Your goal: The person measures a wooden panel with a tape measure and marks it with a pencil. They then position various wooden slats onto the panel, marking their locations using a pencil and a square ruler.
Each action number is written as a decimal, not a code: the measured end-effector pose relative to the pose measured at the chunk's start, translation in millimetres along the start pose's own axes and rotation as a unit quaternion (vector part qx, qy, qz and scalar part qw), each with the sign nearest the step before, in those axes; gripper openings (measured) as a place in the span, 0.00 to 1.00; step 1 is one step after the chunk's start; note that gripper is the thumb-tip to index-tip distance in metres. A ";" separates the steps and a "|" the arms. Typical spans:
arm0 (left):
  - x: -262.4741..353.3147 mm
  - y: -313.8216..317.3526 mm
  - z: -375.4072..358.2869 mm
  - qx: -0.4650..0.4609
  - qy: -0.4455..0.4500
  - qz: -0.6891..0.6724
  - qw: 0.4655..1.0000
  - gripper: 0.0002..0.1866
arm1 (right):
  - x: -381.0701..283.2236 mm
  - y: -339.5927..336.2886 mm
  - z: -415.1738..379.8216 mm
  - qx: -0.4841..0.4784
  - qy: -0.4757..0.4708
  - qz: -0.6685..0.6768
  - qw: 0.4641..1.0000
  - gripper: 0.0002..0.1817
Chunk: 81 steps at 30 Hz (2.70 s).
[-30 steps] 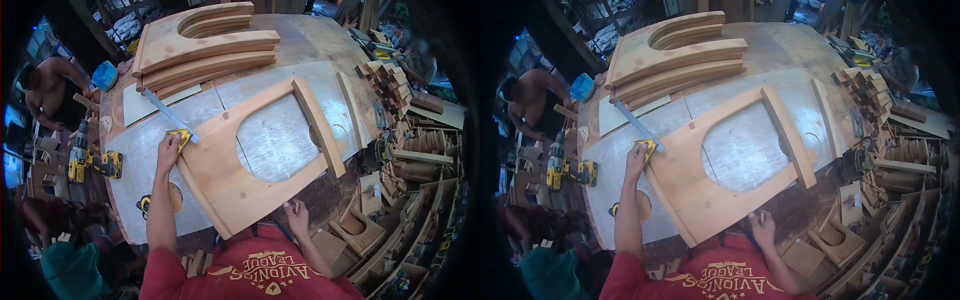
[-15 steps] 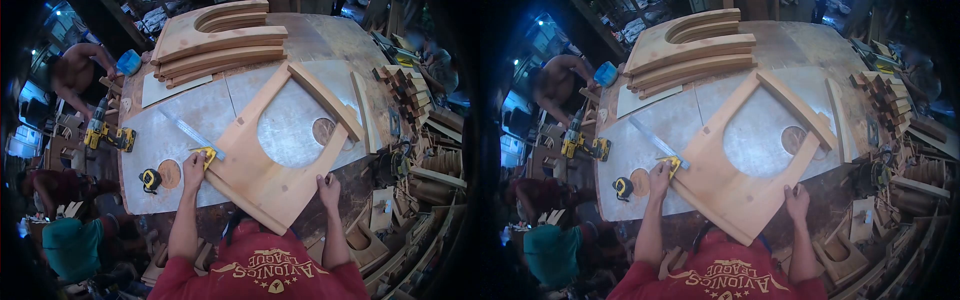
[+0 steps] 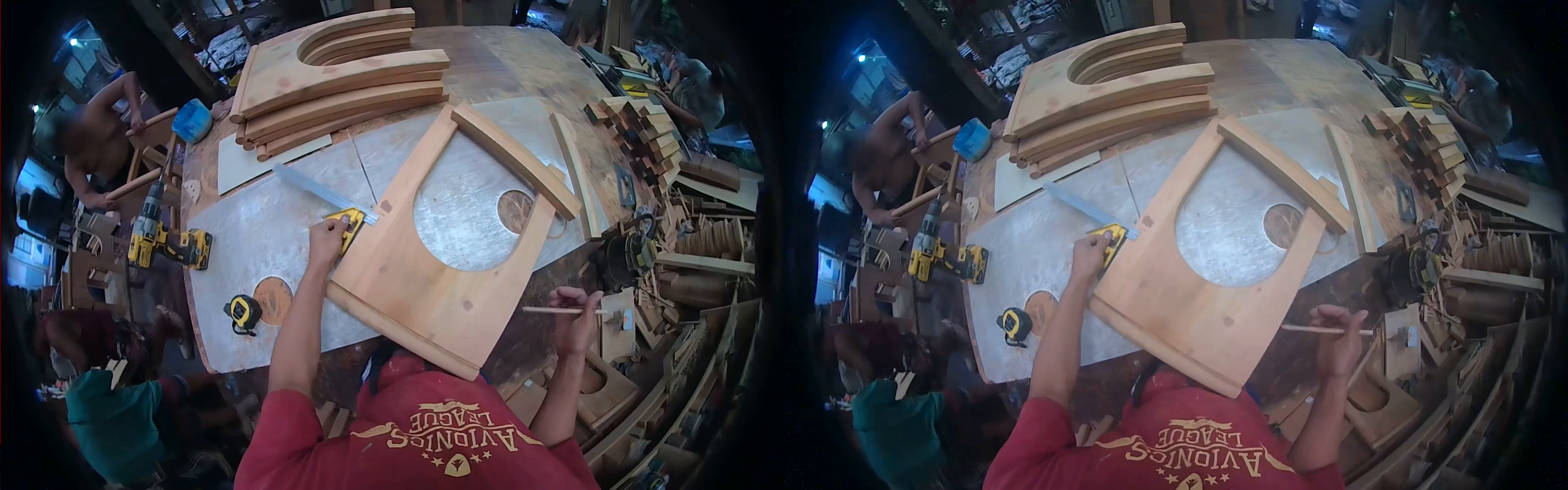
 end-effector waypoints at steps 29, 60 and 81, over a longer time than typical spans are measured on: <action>13.7 3.2 -9.2 -0.039 -0.016 0.104 0.994 0.24 | 164.8 264.1 -7.8 -0.182 -0.210 -0.189 0.942 0.06; 13.1 -0.8 2.5 -0.034 0.014 0.261 0.965 0.28 | 154.2 265.6 -4.9 -0.185 -0.214 -0.204 0.937 0.05; -1.5 -80.9 10.6 0.171 0.057 0.257 0.950 0.25 | -56.9 155.0 5.2 -0.289 -0.107 -0.268 0.913 0.22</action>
Point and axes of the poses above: each hand's wrist, its own z-axis towards the middle knuckle, its own y-axis out of the palm, x = y × z, the point moved 3 cm from there along z, towards the middle knuckle, and after that the axes turned 11 degrees about -y, right-handed, at the moved point
